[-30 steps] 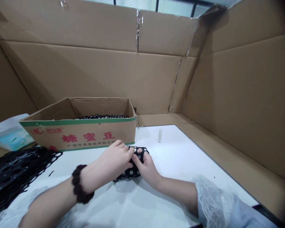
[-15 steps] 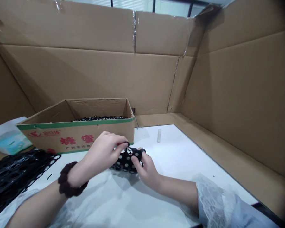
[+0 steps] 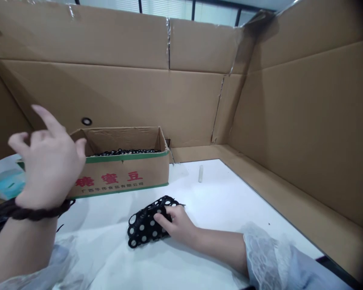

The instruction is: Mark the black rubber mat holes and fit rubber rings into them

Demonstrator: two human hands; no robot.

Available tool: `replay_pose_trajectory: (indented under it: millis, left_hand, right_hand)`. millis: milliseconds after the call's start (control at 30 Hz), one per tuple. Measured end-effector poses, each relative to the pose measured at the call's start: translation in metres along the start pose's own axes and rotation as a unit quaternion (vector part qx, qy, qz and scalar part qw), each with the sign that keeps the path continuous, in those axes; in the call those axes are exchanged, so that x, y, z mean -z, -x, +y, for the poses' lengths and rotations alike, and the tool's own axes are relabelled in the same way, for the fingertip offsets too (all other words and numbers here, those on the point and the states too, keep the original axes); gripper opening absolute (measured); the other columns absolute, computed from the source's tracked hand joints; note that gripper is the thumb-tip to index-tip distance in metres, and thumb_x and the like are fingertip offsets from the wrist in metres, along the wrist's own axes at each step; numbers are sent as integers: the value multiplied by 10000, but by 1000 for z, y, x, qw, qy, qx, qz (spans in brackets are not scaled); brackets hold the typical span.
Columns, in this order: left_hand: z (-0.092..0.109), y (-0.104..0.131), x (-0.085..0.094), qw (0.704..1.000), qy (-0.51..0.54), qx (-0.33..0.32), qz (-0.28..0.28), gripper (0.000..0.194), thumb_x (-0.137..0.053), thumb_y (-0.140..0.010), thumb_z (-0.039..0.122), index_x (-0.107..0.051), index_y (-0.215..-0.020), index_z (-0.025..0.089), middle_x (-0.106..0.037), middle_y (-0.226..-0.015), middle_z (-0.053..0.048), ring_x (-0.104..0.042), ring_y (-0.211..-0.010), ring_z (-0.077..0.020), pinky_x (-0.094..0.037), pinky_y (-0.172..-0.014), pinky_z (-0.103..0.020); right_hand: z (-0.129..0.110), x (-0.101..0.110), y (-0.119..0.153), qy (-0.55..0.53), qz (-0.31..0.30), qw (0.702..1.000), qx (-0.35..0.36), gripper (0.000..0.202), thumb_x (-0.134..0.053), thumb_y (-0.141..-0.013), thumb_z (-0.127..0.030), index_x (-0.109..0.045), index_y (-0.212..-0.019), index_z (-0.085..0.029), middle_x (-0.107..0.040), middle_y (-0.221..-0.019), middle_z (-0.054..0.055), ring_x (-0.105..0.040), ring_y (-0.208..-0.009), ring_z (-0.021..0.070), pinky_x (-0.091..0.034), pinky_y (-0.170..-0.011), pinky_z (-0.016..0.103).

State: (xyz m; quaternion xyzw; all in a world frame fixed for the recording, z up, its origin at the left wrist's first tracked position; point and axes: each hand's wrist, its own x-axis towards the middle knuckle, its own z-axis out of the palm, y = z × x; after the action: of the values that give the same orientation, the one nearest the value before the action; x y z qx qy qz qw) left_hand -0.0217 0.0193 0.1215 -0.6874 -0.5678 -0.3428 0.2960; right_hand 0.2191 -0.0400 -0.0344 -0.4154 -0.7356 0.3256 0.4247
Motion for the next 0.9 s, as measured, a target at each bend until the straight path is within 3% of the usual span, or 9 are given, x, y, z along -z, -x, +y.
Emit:
replay_pose_trajectory:
  millis: [100, 200, 267, 333, 433, 467, 567, 733, 900]
  left_hand:
    - [5, -3, 11, 991, -130, -17, -3, 446, -304, -879, 410, -528, -1144, 129, -633, -730, -74, -595, -796, -270, -384, -797, -396]
    - [23, 6, 26, 996, -39, -83, -18, 362, -348, -877, 404, -575, -1059, 190, -650, -783, -38, -588, -749, -220, -405, -789, -339]
    - [42, 16, 27, 976, 40, -179, -120, 342, -351, -888, 391, -550, -1084, 192, -649, -928, -47, -573, -853, -213, -386, -834, -343]
    - [62, 29, 17, 929, 106, -261, -240, 297, -378, -886, 401, -557, -1053, 232, -638, -986, -30, -563, -914, -203, -393, -820, -324]
    - [88, 51, -9, 840, 143, -329, -406, 161, -520, -818, 334, -572, -901, 206, -641, -806, -22, -590, -747, -188, -411, -640, -263]
    - [94, 56, -17, 826, 146, -333, -431, 131, -540, -800, 290, -558, -875, 185, -632, -752, -24, -586, -683, -180, -394, -577, -252]
    - [99, 63, -31, 824, 142, -333, -436, 61, -504, -812, 208, -547, -813, 164, -619, -708, -38, -581, -642, -178, -355, -529, -247]
    - [86, 53, -35, 799, 176, -334, -468, 248, -377, -885, 222, -562, -727, 175, -618, -665, -26, -567, -584, -141, -334, -517, -229]
    - [82, 50, -32, 819, 170, -338, -432, 271, -372, -886, 226, -548, -685, 179, -602, -646, -20, -556, -616, -153, -329, -549, -246]
  right_hand:
    - [3, 0, -2, -24, 20, 999, -27, 391, -419, -842, -437, -388, -552, -177, -401, -545, -24, -364, -540, 100, -320, -520, 228]
    - [5, 1, -3, -41, 44, 998, -28, 377, -391, -855, -446, -352, -590, -181, -371, -576, -26, -340, -561, 99, -301, -521, 226]
    - [4, 2, -3, -53, 39, 998, -21, 349, -379, -865, -436, -346, -626, -184, -371, -603, -25, -338, -576, 100, -304, -534, 227]
    - [2, 3, -2, -61, 22, 998, -7, 307, -375, -872, -406, -360, -659, -185, -387, -629, -22, -354, -593, 105, -323, -562, 232]
    - [1, 4, -1, -65, -19, 997, 21, 218, -395, -862, -332, -380, -699, -188, -405, -652, -19, -378, -607, 112, -342, -585, 239]
    - [1, 4, -1, -65, -27, 997, 26, 187, -403, -853, -306, -379, -708, -190, -404, -651, -21, -379, -605, 113, -342, -579, 238]
    - [3, 3, -2, -57, -29, 997, 32, 130, -390, -849, -249, -387, -735, -188, -421, -667, -18, -397, -622, 115, -345, -588, 237]
    - [5, 0, -2, -15, -43, 998, 54, 172, -349, -875, -228, -384, -712, -187, -435, -662, -17, -410, -626, 112, -327, -599, 236]
    - [4, 1, 0, -4, -49, 998, 40, 226, -341, -887, -268, -329, -674, -194, -365, -603, -37, -348, -561, 101, -289, -550, 236]
